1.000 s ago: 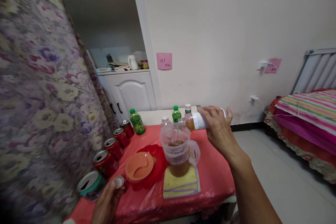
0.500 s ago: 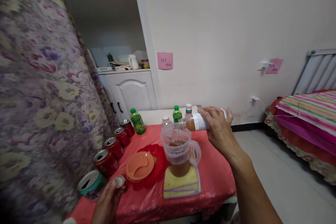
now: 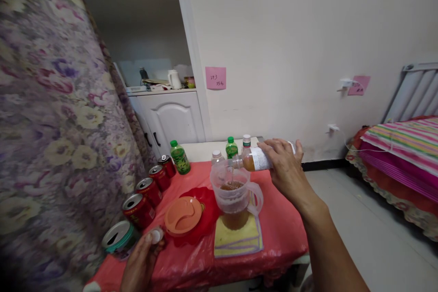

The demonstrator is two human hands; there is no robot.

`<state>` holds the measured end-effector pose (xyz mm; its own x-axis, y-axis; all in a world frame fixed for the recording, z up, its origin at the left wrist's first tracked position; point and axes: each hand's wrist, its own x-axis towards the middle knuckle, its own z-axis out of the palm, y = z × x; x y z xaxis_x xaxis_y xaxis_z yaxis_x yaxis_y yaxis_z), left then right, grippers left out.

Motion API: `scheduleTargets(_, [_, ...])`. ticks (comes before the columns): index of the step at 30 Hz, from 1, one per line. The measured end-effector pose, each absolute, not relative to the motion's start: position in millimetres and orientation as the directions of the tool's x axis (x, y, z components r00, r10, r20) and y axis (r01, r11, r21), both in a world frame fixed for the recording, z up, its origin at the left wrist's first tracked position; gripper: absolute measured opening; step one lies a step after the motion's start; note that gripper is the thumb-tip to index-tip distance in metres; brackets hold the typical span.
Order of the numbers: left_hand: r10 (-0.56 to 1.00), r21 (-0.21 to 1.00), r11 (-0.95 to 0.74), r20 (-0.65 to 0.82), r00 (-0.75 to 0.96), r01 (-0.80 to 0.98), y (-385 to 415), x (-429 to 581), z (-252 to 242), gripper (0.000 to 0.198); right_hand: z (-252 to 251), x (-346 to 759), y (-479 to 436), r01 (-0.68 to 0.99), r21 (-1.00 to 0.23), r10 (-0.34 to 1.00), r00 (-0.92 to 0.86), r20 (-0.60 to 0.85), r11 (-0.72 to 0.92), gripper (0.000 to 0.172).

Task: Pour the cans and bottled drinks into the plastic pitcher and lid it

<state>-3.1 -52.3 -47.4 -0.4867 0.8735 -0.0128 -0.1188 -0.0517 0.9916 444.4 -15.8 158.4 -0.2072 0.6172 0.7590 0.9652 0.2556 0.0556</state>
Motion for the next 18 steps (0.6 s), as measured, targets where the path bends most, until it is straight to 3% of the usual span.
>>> scheduleTargets(4, [0.873, 0.965, -0.031, -0.101, -0.478, -0.260, -51.4, -3.1, -51.2, 0.051, 160.5, 441.7, -17.5, 0.966, -0.016, 0.671, -0.166, 0.722, 0.257, 0.066])
scheduleTargets(8, [0.871, 0.956, -0.038, -0.112, -0.479, -0.291, -51.7, -2.7, -51.2, 0.050, 161.6, 439.4, -19.0, 0.962, -0.038, 0.677, -0.163, 0.717, 0.271, 0.065])
scheduleTargets(18, [0.861, 0.980, -0.065, -0.042, -0.508, -0.190, -52.4, 1.6, -44.4, 0.045, 158.6, 441.5, -16.6, 0.962, -0.021, 0.672, -0.176, 0.719, 0.274, 0.065])
